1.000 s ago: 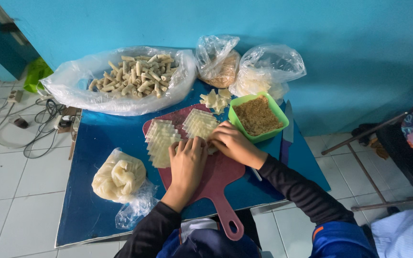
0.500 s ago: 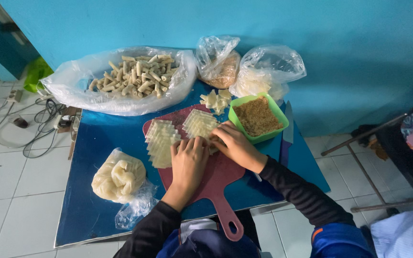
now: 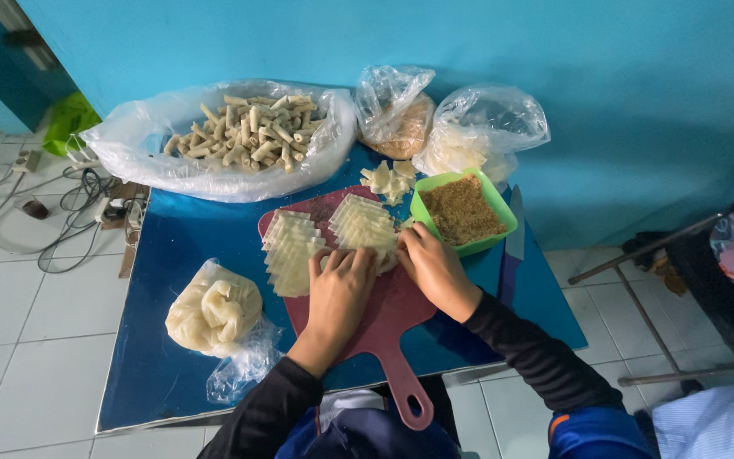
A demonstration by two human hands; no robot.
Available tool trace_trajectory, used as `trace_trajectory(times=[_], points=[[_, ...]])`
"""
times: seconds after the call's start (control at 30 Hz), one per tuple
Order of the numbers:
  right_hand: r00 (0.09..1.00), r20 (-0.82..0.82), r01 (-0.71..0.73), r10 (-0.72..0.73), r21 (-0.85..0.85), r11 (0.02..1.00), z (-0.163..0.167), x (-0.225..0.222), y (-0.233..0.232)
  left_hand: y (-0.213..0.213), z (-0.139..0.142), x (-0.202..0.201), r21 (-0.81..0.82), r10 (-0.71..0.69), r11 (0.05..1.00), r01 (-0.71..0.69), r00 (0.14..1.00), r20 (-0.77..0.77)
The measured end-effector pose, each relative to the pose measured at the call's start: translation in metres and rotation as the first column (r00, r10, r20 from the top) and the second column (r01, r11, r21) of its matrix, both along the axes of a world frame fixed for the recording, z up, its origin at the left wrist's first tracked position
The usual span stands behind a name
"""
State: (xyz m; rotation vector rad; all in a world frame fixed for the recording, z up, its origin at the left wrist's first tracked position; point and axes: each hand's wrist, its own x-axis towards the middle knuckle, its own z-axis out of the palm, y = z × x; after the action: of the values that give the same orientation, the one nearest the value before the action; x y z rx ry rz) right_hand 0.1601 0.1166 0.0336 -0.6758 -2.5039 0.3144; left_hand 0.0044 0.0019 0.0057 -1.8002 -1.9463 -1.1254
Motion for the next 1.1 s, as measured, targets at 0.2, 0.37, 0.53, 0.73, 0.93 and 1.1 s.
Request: trace_trajectory(times=[0.2, 0.37, 0.53, 0.73, 0.93, 1.1], points=[[1.0, -0.012, 0.027, -0.027, 0.021, 0.999, -0.004, -0.002, 0.002, -0.012, 0.0, -0.003, 0.013, -0.072, 0.997, 0.073, 0.995, -0.062], [1.0, -0.023, 0.0, 0.001, 0.034, 0.999, -0.006, -0.001, 0.002, -0.013, 0.001, -0.001, 0.005, -0.103, 0.995, 0.105, 0.988, -0.118], [0.999, -0.048, 0.007, -0.006, 0.026, 1.0, -0.003, -0.002, 0.0, -0.014, 0.002, 0.0, 0.002, -0.101, 0.995, 0.102, 0.986, -0.131], [0.996, -0.084, -0.004, 0.006, 0.026, 1.0, 0.005, -0.006, -0.005, -0.014, -0.002, 0.0, -0.024, -0.105, 0.994, 0.102, 0.985, -0.135], [0.992, -0.126, -0.037, 0.031, -0.049, 0.998, 0.01, -0.01, -0.007, -0.011, -0.005, 0.001, -0.04, -0.094, 0.995, 0.089, 0.985, -0.147], [0.991, -0.128, -0.075, 0.049, -0.211, 0.975, 0.006, -0.009, -0.002, -0.013, -0.006, 0.001, -0.055, -0.097, 0.994, 0.09, 0.984, -0.152]])
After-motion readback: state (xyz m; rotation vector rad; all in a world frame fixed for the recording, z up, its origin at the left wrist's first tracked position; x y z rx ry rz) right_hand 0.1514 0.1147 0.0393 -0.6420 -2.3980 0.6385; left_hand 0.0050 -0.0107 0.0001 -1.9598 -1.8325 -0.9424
